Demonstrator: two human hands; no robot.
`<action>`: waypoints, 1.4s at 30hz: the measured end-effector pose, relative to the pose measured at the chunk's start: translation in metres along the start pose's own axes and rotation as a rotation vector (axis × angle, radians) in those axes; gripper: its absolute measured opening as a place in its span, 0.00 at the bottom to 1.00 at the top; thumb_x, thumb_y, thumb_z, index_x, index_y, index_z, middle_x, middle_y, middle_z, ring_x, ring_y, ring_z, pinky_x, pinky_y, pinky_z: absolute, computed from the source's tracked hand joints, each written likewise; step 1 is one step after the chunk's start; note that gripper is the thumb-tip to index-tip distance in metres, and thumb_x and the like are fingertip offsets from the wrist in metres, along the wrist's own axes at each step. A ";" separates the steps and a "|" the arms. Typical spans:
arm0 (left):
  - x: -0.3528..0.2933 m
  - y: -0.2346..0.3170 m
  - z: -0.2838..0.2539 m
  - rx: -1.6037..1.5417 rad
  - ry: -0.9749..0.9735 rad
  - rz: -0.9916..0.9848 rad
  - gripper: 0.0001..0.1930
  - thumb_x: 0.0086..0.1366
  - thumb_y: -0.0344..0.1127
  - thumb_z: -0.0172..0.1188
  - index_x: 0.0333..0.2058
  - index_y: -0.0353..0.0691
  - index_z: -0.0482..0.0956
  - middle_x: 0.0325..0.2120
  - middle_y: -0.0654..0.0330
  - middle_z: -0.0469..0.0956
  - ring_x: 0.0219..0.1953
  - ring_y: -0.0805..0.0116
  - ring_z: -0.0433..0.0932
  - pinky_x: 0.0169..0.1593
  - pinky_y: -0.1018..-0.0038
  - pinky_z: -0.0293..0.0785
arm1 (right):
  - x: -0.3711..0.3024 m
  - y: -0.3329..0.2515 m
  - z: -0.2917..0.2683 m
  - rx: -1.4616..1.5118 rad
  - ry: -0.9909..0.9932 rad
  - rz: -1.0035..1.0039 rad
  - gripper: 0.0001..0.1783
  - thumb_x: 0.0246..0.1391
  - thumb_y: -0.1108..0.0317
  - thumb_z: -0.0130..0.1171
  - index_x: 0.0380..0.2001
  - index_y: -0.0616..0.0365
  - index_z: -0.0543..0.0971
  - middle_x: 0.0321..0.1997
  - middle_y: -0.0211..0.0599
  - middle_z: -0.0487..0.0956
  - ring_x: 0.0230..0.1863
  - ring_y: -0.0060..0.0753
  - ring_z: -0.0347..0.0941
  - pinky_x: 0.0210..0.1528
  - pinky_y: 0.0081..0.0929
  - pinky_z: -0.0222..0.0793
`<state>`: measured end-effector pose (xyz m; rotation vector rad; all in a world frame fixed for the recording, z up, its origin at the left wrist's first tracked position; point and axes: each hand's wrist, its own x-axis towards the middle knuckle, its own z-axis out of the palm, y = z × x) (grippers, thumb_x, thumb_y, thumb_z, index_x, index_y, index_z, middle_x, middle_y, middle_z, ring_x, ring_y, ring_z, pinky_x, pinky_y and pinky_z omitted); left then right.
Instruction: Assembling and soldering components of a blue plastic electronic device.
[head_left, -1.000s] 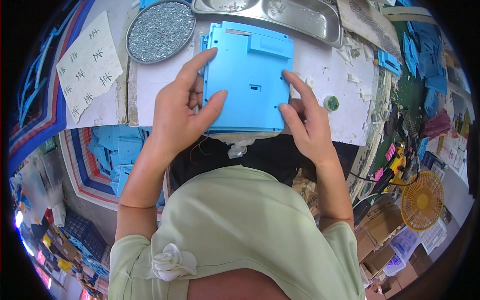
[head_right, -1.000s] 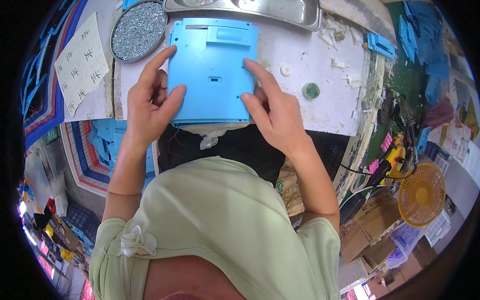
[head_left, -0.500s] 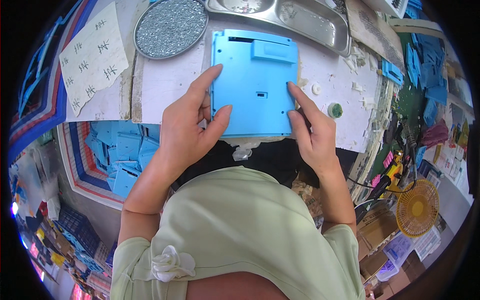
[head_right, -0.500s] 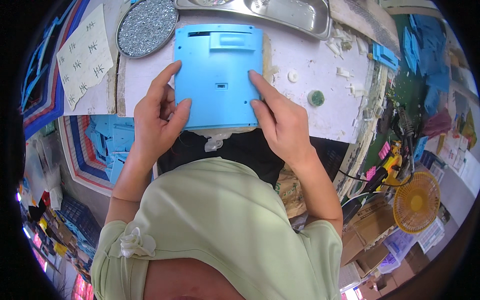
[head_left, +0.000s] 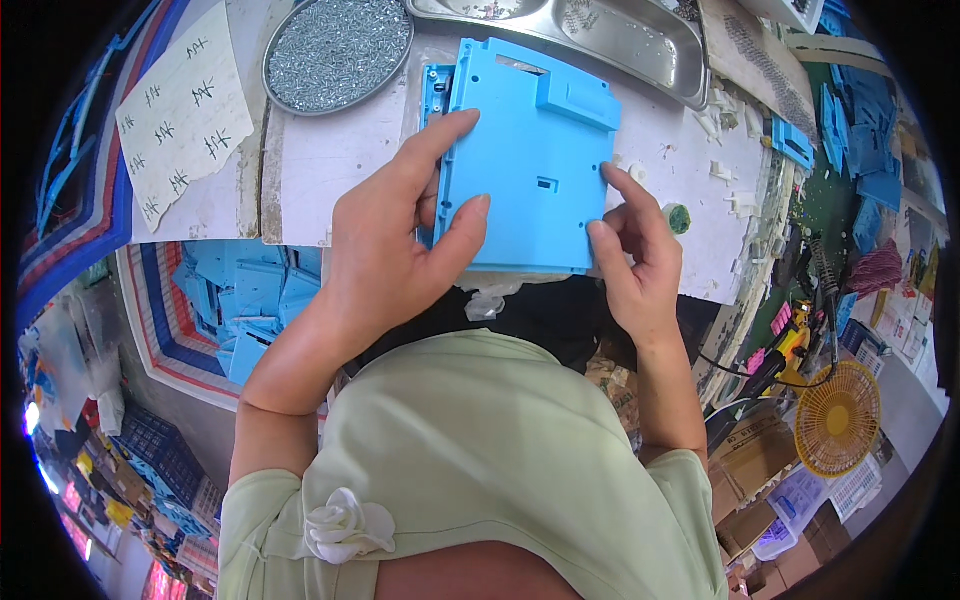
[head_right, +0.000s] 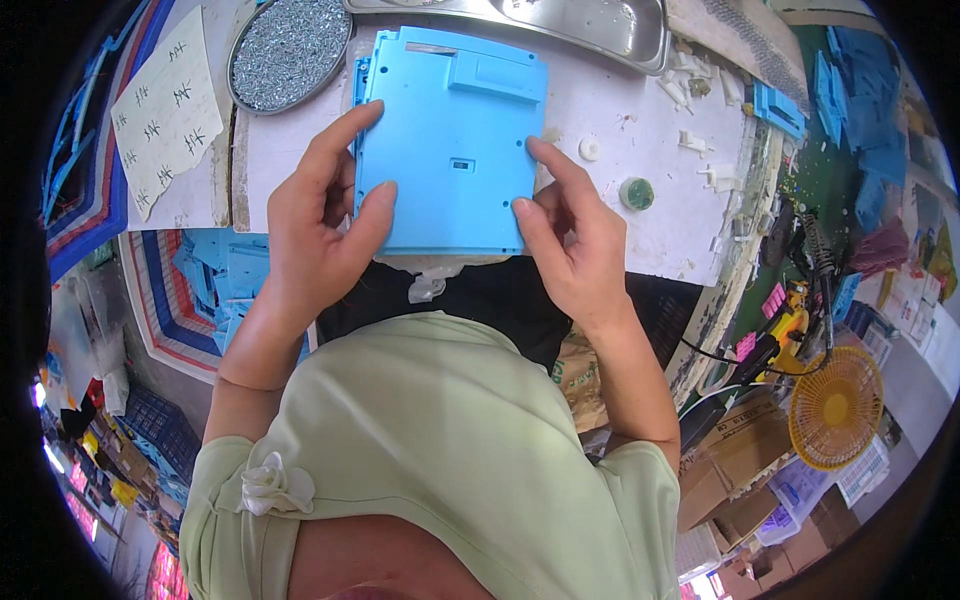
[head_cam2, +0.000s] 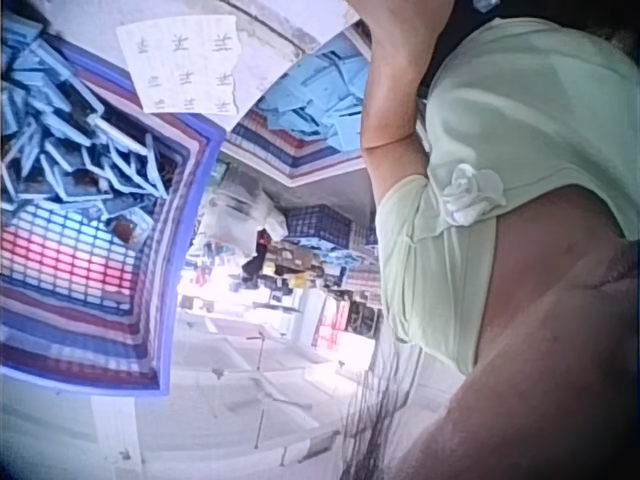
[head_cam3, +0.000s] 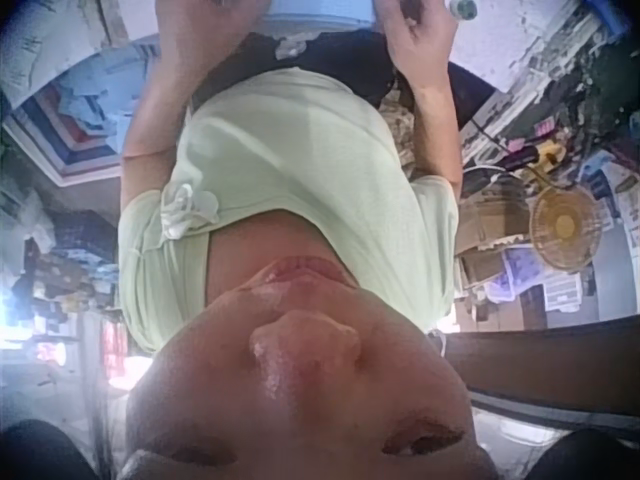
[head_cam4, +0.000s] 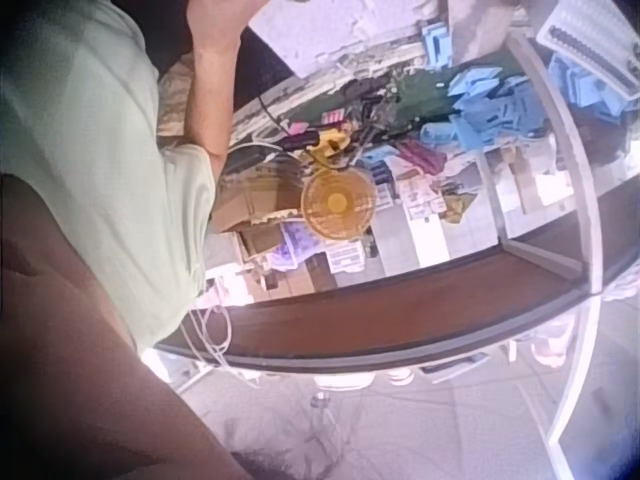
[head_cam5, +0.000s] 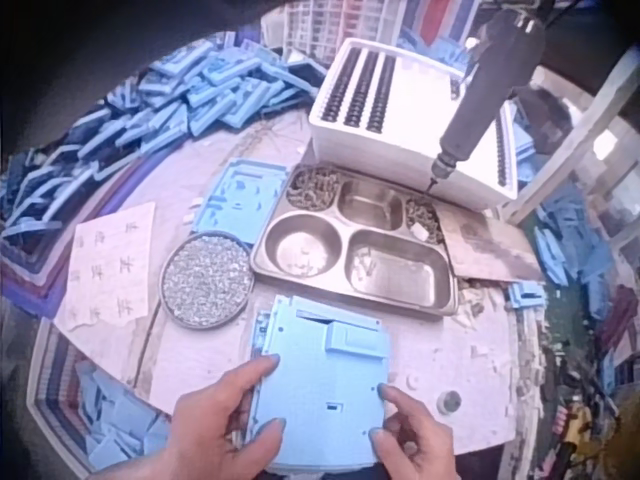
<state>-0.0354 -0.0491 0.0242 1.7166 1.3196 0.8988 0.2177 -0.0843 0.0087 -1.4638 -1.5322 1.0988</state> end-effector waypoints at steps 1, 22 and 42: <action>0.001 0.000 0.001 0.036 -0.012 0.000 0.31 0.60 0.30 0.67 0.63 0.39 0.72 0.20 0.66 0.64 0.21 0.78 0.61 0.26 0.80 0.62 | 0.003 -0.001 0.000 -0.016 -0.006 0.012 0.26 0.62 0.73 0.63 0.63 0.61 0.73 0.25 0.26 0.73 0.26 0.15 0.67 0.31 0.17 0.65; -0.027 -0.010 0.007 0.107 0.106 -0.057 0.31 0.62 0.26 0.64 0.64 0.31 0.71 0.18 0.67 0.61 0.20 0.78 0.60 0.25 0.80 0.62 | 0.032 -0.006 -0.007 -0.361 -0.172 -0.274 0.31 0.55 0.71 0.70 0.62 0.59 0.76 0.26 0.30 0.74 0.23 0.19 0.68 0.27 0.19 0.65; -0.048 -0.037 0.005 -0.010 0.167 -0.083 0.27 0.64 0.24 0.63 0.62 0.30 0.73 0.17 0.73 0.59 0.21 0.84 0.56 0.28 0.84 0.57 | 0.028 0.000 0.000 -0.422 -0.065 -0.352 0.32 0.50 0.65 0.75 0.59 0.58 0.80 0.24 0.35 0.74 0.21 0.26 0.67 0.25 0.24 0.66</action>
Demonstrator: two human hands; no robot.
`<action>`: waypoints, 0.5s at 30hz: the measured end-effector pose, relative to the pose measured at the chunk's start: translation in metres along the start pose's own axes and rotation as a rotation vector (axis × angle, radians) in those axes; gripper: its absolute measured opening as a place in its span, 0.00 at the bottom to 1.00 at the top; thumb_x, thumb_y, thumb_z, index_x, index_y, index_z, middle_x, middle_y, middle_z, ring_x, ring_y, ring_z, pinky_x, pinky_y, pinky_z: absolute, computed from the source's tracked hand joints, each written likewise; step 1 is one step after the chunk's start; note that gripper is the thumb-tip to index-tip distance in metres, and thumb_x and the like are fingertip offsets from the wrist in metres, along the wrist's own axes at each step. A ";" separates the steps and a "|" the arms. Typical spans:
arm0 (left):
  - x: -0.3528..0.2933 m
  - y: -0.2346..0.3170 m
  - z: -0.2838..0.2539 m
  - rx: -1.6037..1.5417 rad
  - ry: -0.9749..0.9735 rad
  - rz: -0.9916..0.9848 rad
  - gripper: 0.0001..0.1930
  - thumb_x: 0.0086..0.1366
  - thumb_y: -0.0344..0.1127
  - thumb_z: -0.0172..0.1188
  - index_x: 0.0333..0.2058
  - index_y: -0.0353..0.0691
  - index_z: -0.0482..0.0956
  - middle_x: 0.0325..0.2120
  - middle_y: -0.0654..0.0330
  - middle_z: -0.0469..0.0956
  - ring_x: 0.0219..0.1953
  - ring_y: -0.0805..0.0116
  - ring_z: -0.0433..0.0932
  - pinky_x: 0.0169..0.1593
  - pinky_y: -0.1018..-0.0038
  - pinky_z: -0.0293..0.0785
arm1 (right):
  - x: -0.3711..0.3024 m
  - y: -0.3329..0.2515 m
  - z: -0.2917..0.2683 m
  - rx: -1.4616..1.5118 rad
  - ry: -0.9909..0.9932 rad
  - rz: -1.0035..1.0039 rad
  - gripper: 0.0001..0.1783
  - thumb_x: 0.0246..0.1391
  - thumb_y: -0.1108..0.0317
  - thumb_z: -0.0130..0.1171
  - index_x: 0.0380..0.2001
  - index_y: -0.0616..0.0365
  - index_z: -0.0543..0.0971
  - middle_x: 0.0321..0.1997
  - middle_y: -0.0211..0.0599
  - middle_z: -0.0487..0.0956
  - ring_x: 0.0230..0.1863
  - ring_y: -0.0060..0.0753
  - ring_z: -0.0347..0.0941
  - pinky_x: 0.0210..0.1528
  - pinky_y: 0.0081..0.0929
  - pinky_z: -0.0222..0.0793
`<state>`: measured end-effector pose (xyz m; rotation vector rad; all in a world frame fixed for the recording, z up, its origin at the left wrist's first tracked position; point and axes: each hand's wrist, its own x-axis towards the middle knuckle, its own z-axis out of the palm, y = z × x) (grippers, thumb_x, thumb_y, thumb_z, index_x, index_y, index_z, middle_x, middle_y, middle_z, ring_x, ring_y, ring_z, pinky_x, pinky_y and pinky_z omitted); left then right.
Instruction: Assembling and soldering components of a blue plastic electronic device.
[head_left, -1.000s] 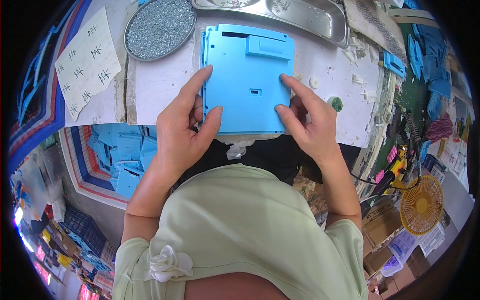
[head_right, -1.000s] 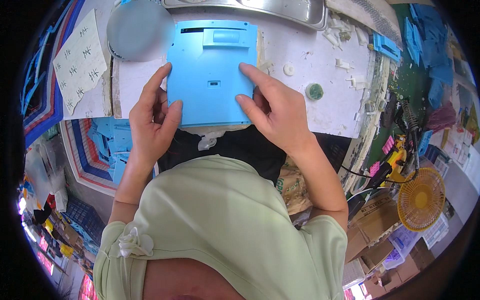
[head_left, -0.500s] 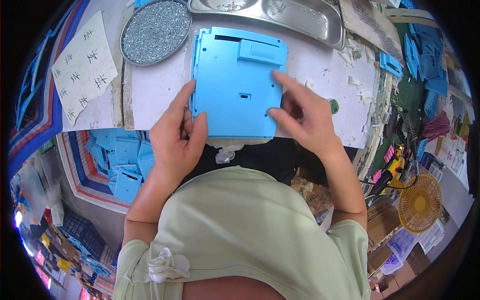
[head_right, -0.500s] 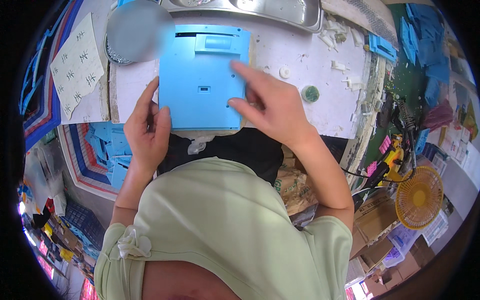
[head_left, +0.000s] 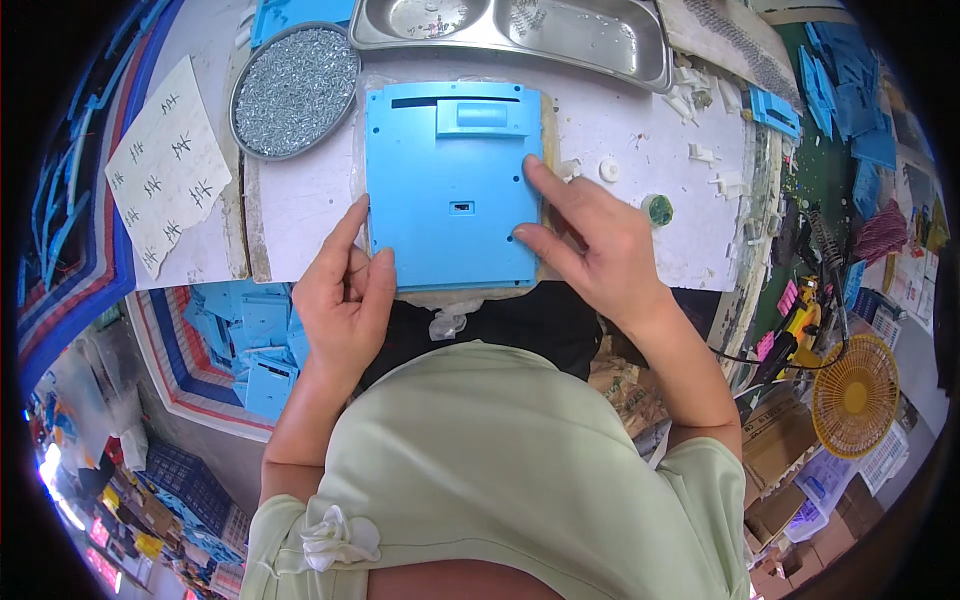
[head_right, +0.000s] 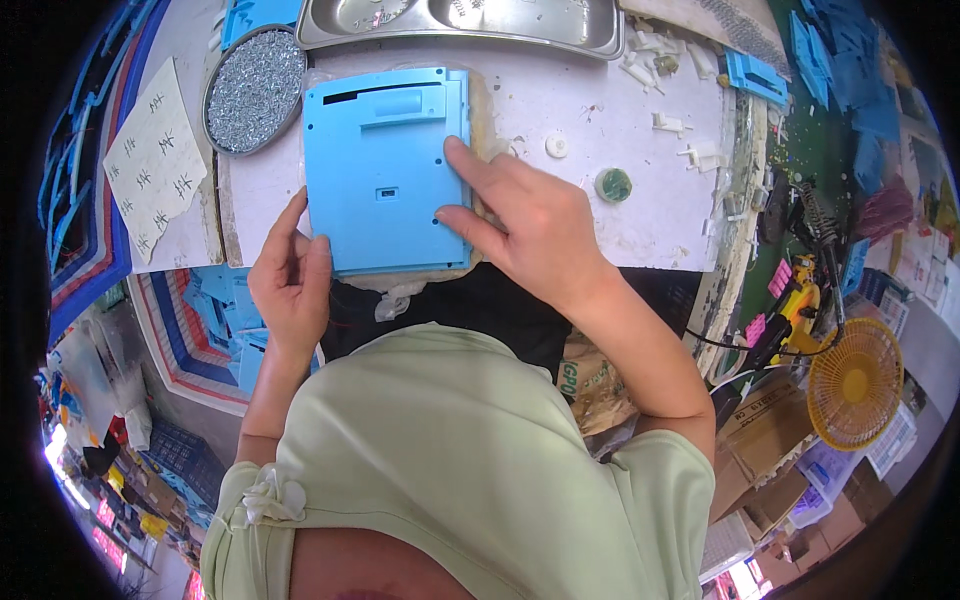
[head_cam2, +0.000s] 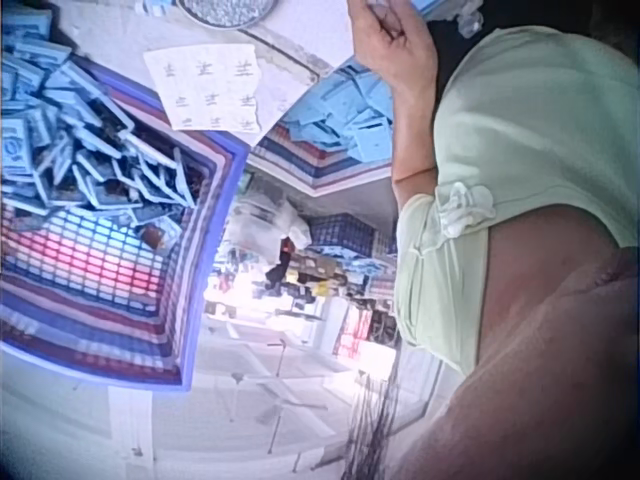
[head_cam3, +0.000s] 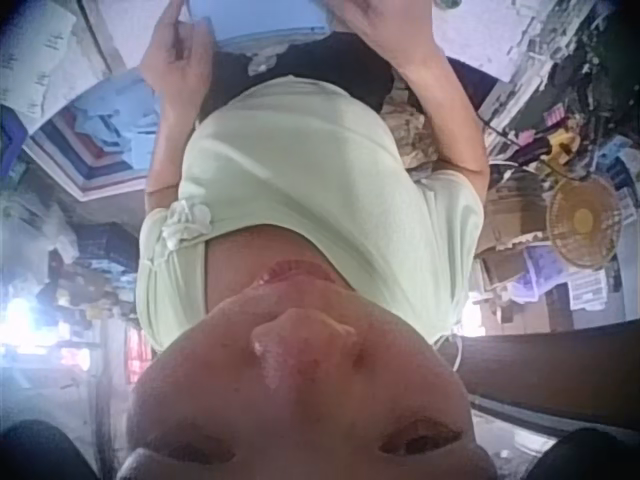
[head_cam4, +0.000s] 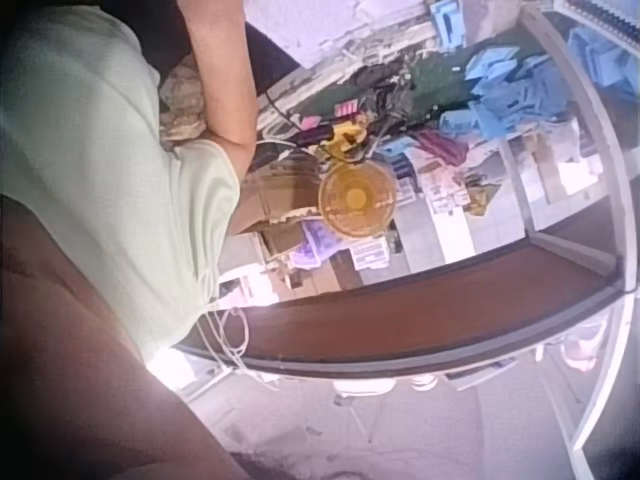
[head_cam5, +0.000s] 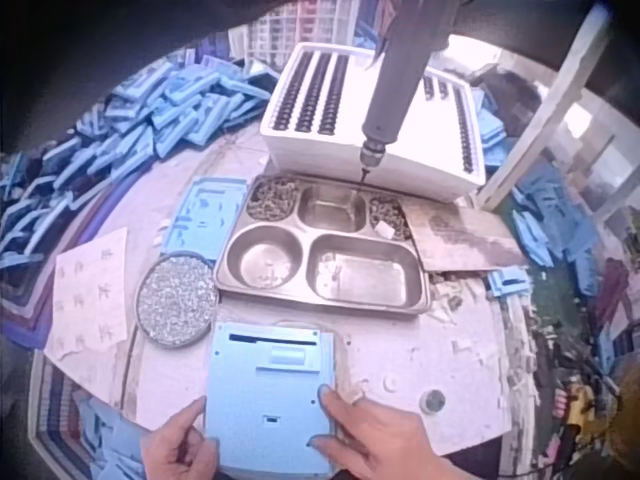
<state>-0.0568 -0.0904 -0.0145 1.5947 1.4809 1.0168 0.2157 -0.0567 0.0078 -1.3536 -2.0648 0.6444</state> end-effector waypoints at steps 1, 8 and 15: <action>-0.001 -0.002 0.000 0.023 -0.011 -0.023 0.27 0.64 0.25 0.64 0.62 0.30 0.74 0.17 0.73 0.58 0.20 0.84 0.56 0.28 0.84 0.57 | 0.001 0.000 0.000 -0.034 -0.006 0.013 0.31 0.50 0.63 0.75 0.59 0.57 0.80 0.22 0.35 0.75 0.19 0.28 0.68 0.24 0.25 0.66; -0.005 0.001 -0.006 0.098 -0.047 -0.118 0.26 0.64 0.27 0.66 0.61 0.33 0.77 0.15 0.72 0.57 0.20 0.82 0.56 0.27 0.83 0.58 | 0.011 -0.019 -0.020 -0.318 -0.203 0.004 0.30 0.52 0.52 0.72 0.57 0.51 0.82 0.15 0.37 0.77 0.14 0.39 0.74 0.21 0.32 0.68; 0.013 -0.002 -0.033 -0.062 -0.233 -0.166 0.24 0.63 0.26 0.66 0.59 0.37 0.80 0.17 0.68 0.64 0.21 0.82 0.61 0.28 0.82 0.61 | 0.033 -0.029 -0.032 -0.428 -0.290 -0.073 0.22 0.53 0.56 0.71 0.49 0.54 0.86 0.16 0.38 0.78 0.17 0.43 0.75 0.23 0.35 0.70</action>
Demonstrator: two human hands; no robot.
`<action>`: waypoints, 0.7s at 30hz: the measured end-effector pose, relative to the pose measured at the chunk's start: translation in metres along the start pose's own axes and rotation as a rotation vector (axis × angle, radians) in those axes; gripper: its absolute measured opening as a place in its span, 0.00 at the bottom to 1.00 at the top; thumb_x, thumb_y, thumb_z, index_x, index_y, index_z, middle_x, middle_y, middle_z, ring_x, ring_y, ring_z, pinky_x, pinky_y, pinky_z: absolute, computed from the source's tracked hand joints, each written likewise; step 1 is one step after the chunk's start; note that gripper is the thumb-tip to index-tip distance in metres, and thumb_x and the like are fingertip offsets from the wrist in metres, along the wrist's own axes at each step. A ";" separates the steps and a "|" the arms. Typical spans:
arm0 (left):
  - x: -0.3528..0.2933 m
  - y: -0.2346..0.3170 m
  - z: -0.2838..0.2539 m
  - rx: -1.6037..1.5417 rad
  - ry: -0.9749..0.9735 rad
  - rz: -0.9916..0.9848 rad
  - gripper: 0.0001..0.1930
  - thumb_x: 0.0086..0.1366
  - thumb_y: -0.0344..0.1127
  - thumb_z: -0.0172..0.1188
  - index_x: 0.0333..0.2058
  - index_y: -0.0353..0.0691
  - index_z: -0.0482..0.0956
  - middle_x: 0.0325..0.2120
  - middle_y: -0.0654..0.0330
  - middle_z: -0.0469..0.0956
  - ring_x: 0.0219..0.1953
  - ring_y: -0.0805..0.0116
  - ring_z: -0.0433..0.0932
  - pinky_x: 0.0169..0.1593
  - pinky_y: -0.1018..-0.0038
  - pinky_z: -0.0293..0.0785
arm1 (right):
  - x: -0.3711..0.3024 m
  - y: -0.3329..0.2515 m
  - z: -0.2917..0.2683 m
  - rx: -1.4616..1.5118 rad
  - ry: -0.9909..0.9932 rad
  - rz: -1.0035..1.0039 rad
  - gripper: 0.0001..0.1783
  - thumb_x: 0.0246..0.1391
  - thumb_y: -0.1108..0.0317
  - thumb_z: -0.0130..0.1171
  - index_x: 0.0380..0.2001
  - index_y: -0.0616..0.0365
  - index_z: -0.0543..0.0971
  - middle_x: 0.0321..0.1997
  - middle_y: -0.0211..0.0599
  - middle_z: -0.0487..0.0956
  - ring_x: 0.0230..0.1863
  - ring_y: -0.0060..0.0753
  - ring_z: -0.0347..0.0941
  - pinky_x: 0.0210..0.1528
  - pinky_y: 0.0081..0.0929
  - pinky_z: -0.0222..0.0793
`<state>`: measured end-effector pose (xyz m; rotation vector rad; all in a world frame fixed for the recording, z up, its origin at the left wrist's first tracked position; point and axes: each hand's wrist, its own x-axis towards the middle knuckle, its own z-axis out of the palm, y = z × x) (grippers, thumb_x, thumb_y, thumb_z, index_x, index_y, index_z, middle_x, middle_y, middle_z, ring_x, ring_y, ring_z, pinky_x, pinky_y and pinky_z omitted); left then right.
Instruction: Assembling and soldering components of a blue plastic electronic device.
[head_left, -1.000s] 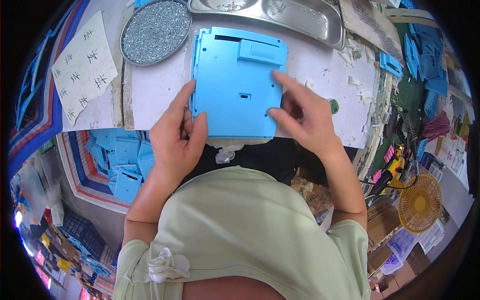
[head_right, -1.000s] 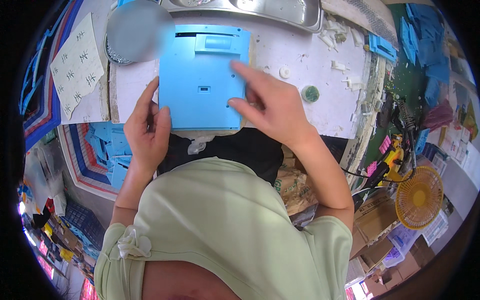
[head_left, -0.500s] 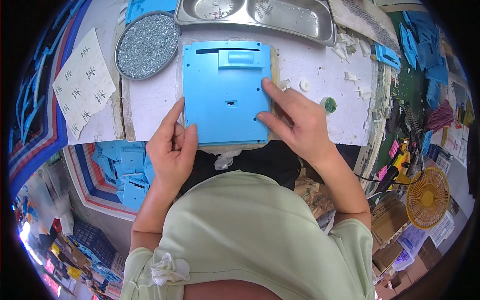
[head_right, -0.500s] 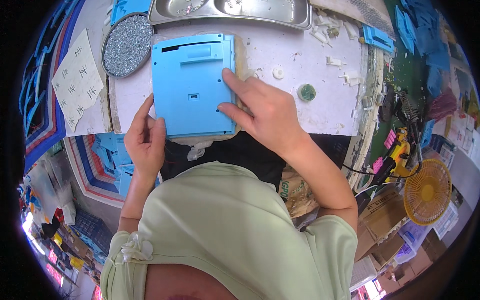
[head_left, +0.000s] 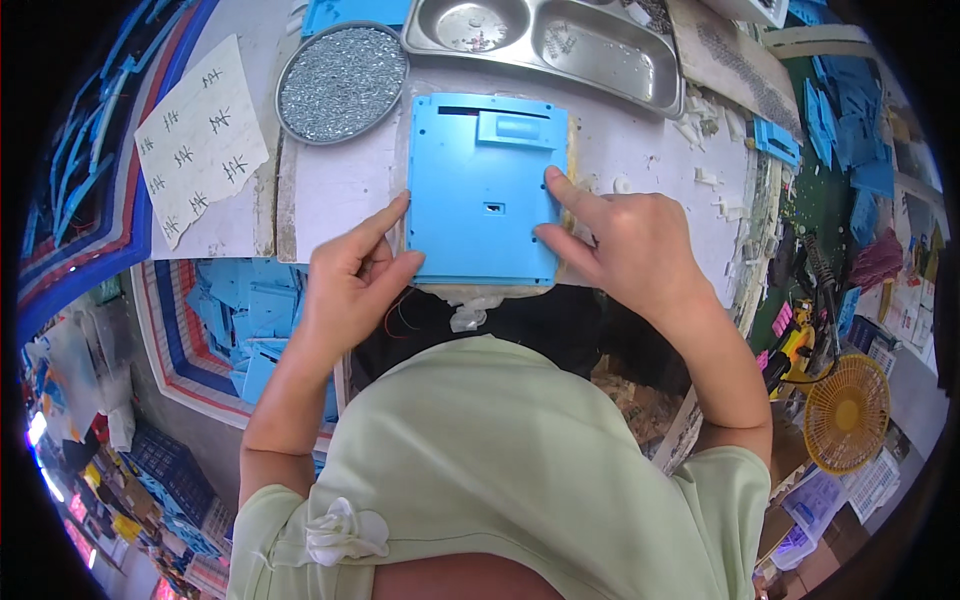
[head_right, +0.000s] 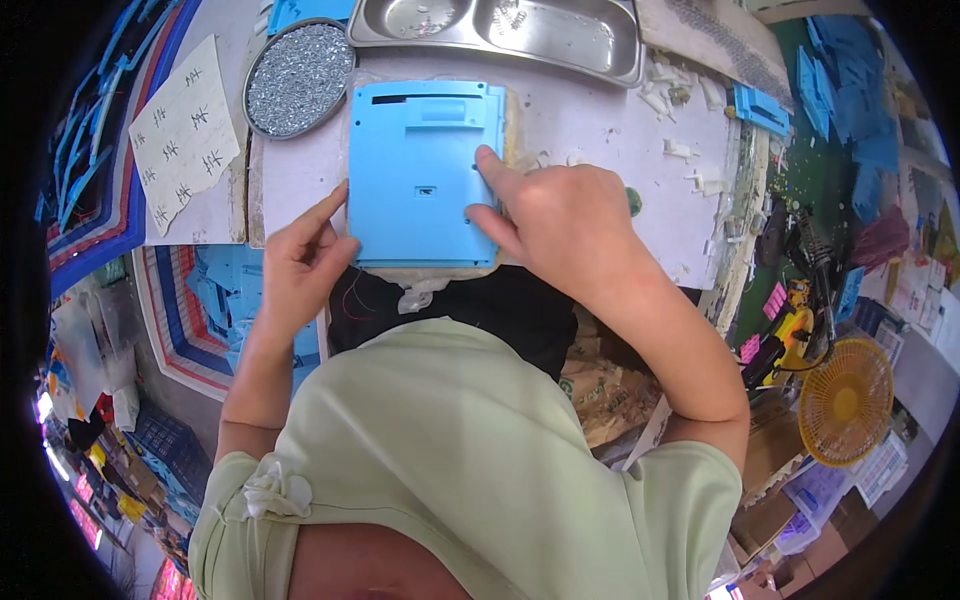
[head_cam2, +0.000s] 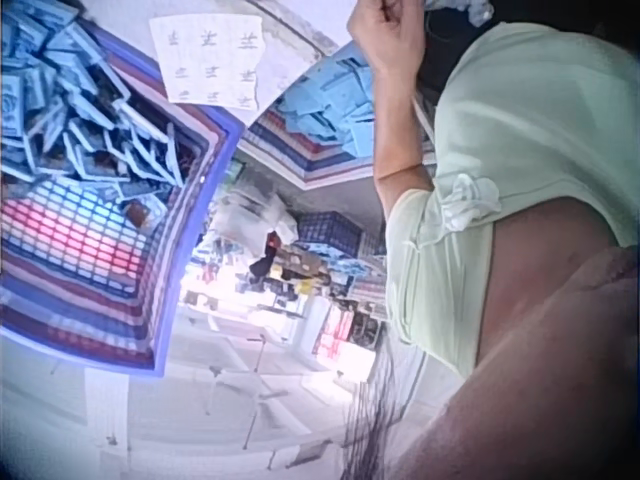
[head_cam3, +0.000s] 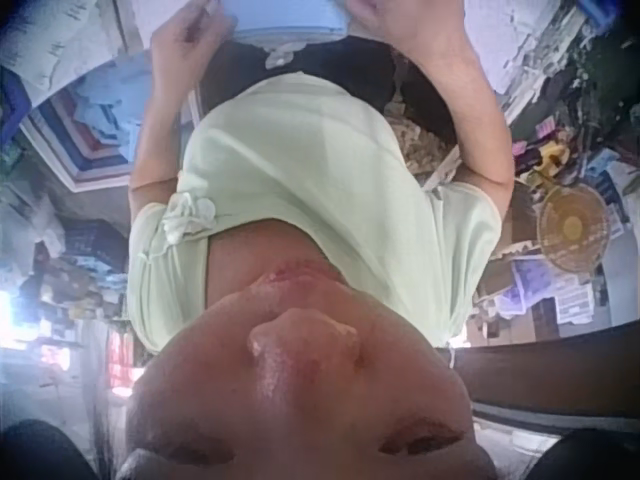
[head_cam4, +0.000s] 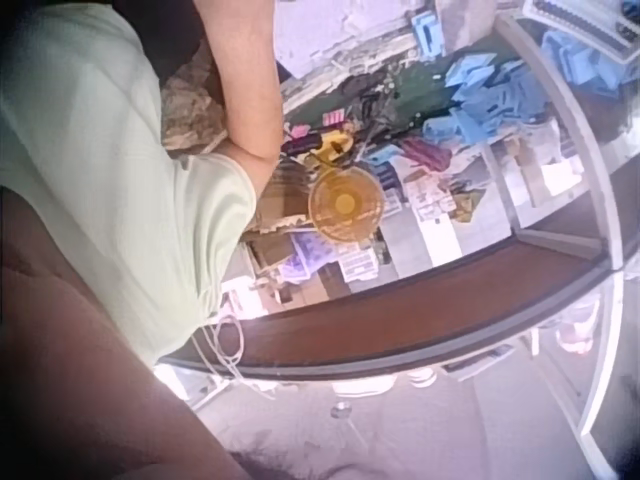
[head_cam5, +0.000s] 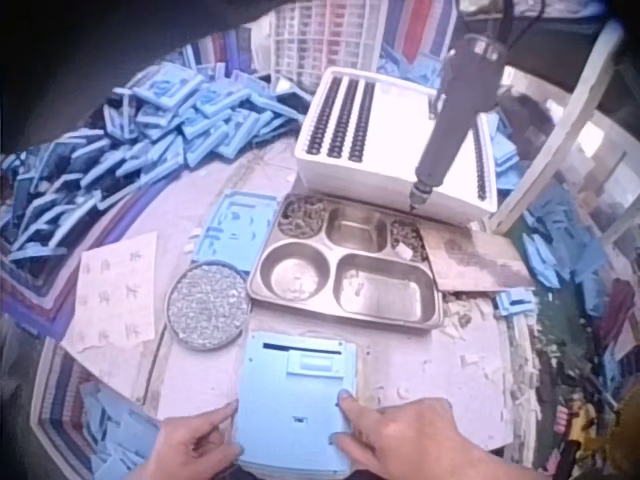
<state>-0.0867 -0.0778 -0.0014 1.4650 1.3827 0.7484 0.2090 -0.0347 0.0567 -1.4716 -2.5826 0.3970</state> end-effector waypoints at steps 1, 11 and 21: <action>0.005 0.001 -0.011 -0.046 -0.054 -0.034 0.23 0.63 0.26 0.66 0.57 0.38 0.81 0.18 0.67 0.66 0.21 0.82 0.62 0.28 0.81 0.62 | 0.000 0.003 -0.004 0.021 -0.006 -0.011 0.21 0.53 0.56 0.70 0.48 0.53 0.85 0.17 0.37 0.78 0.19 0.43 0.76 0.23 0.37 0.70; 0.113 -0.005 -0.082 0.899 0.285 0.357 0.06 0.60 0.35 0.67 0.34 0.41 0.87 0.33 0.62 0.82 0.43 0.58 0.78 0.46 0.63 0.71 | 0.090 0.001 -0.055 0.007 -0.185 -0.240 0.08 0.49 0.63 0.68 0.26 0.56 0.86 0.28 0.40 0.81 0.37 0.47 0.75 0.44 0.43 0.75; 0.123 -0.018 -0.078 0.790 0.417 0.462 0.07 0.62 0.35 0.66 0.30 0.38 0.81 0.27 0.58 0.79 0.34 0.57 0.78 0.41 0.62 0.70 | 0.257 -0.032 0.048 -0.256 -0.187 -0.422 0.11 0.54 0.62 0.60 0.31 0.58 0.86 0.38 0.47 0.85 0.49 0.50 0.77 0.54 0.48 0.71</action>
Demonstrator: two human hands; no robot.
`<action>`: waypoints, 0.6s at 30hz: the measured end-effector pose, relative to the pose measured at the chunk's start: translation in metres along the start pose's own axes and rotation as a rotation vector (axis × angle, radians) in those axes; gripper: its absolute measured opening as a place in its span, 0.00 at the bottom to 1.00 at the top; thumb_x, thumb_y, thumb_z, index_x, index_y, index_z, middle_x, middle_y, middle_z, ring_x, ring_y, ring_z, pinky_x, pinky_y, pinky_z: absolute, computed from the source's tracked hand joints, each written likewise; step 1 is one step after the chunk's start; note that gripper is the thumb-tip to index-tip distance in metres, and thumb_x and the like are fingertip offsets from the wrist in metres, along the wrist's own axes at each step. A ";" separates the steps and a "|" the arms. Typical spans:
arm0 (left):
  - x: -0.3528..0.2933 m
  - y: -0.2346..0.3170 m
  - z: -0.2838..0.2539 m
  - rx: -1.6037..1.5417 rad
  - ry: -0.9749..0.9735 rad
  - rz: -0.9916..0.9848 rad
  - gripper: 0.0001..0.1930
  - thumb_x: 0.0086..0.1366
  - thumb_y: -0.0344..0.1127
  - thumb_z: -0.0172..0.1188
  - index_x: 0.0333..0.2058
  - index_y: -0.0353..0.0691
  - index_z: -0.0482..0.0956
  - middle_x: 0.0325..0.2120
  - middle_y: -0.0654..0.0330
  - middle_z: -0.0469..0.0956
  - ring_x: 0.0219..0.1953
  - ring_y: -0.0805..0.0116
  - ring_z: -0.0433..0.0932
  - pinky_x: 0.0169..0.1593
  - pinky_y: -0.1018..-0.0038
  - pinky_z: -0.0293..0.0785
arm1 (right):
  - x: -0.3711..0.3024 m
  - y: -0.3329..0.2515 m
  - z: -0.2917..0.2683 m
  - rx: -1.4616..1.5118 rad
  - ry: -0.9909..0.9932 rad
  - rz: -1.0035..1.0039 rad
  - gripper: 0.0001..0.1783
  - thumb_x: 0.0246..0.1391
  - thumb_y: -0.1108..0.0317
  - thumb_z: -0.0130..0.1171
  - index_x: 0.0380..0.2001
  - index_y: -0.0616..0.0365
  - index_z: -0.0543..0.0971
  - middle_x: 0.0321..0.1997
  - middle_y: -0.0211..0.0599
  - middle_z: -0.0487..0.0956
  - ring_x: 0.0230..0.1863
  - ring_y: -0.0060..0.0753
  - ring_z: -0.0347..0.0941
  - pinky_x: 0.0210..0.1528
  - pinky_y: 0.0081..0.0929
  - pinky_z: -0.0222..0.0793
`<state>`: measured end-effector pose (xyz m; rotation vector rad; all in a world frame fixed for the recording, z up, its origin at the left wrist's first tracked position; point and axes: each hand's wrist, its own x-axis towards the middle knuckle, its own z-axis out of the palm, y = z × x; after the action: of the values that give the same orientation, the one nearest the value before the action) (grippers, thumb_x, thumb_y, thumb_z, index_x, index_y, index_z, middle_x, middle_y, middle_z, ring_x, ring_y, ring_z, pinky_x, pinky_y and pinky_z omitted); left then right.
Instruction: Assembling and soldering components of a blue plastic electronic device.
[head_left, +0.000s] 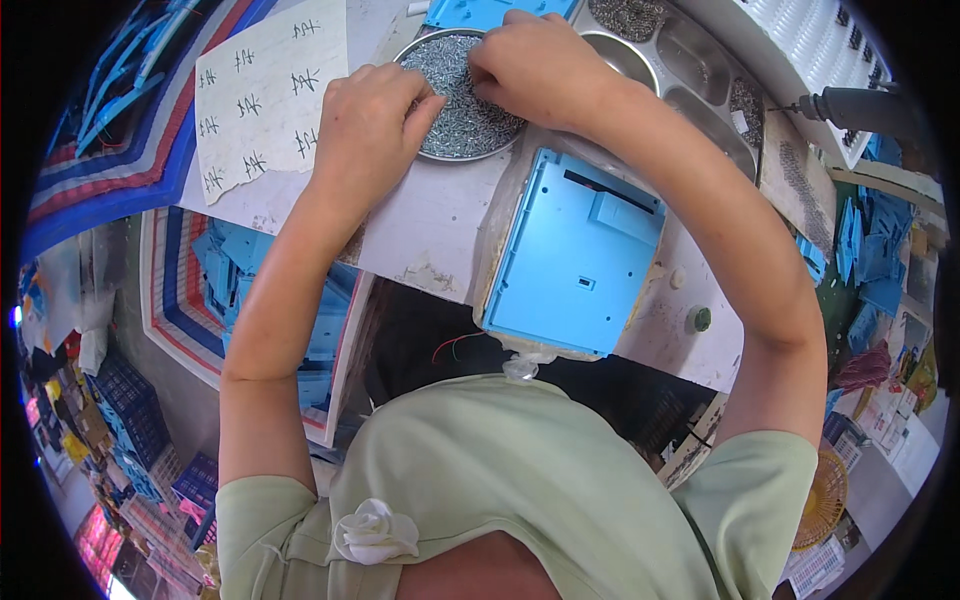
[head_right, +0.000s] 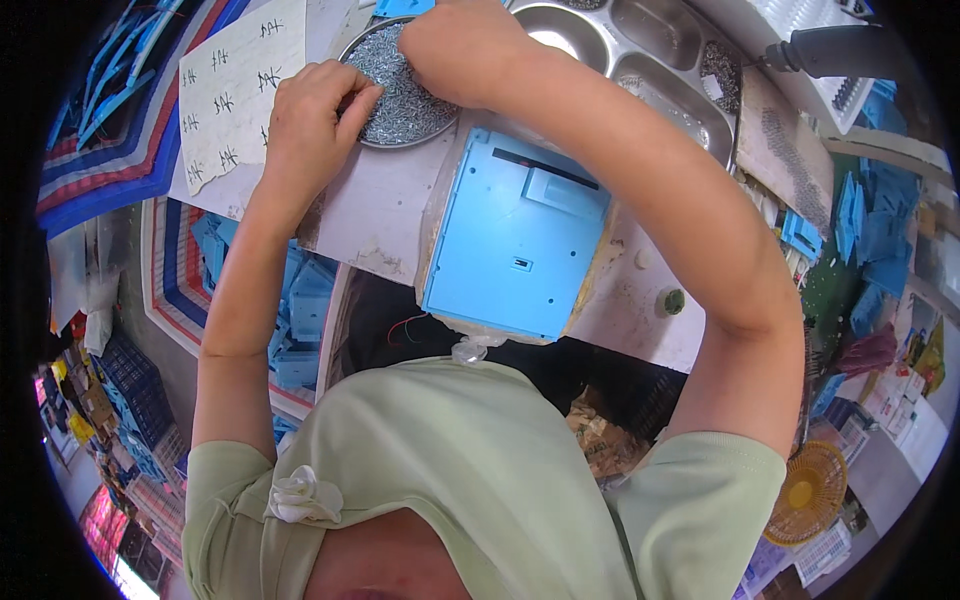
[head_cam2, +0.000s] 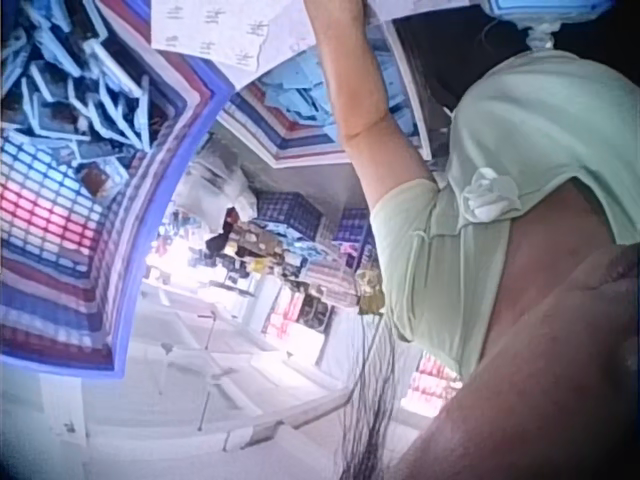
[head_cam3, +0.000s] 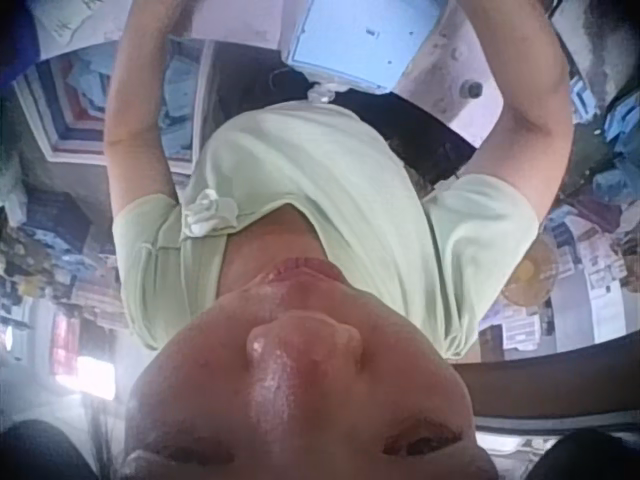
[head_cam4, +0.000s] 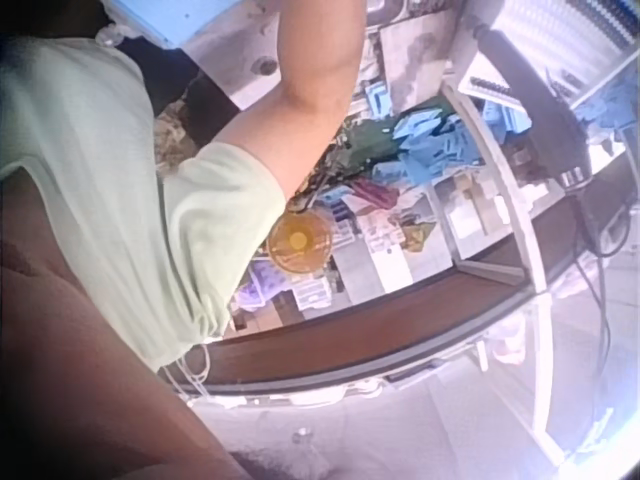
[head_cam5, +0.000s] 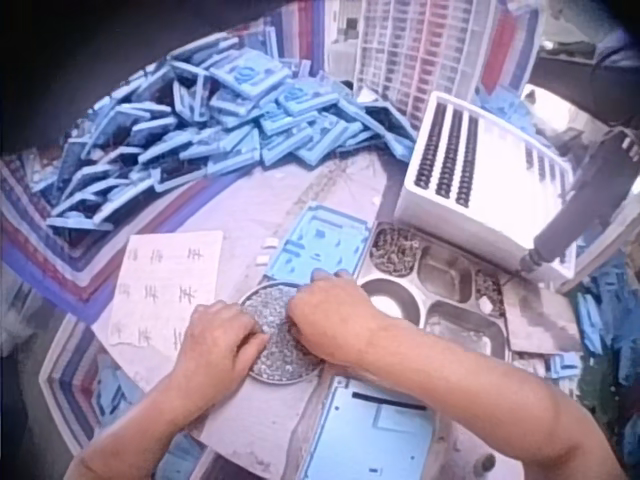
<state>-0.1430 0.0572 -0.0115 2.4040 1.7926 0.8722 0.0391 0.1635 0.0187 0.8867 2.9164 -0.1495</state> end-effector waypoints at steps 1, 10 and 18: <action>0.000 0.000 0.002 0.021 0.009 0.021 0.07 0.63 0.35 0.66 0.29 0.38 0.80 0.27 0.58 0.79 0.34 0.56 0.77 0.40 0.61 0.69 | 0.001 0.002 0.002 0.030 0.027 -0.001 0.11 0.51 0.63 0.61 0.29 0.59 0.86 0.38 0.47 0.85 0.48 0.51 0.77 0.53 0.49 0.70; 0.010 0.001 0.007 -0.038 0.012 0.019 0.07 0.64 0.35 0.64 0.32 0.36 0.81 0.30 0.56 0.81 0.32 0.56 0.80 0.38 0.64 0.72 | -0.097 0.032 -0.020 0.405 0.409 0.047 0.06 0.54 0.69 0.66 0.34 0.59 0.84 0.35 0.37 0.82 0.43 0.41 0.75 0.47 0.39 0.71; -0.011 0.051 -0.016 -0.479 -0.177 -0.224 0.06 0.67 0.31 0.62 0.33 0.33 0.79 0.26 0.56 0.75 0.26 0.65 0.72 0.31 0.71 0.67 | -0.206 0.017 -0.010 0.269 0.328 0.242 0.06 0.50 0.68 0.68 0.30 0.56 0.81 0.30 0.34 0.81 0.39 0.43 0.74 0.42 0.39 0.71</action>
<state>-0.1070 0.0252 0.0142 1.8813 1.5341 0.9043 0.2191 0.0655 0.0506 1.4209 3.0940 -0.4242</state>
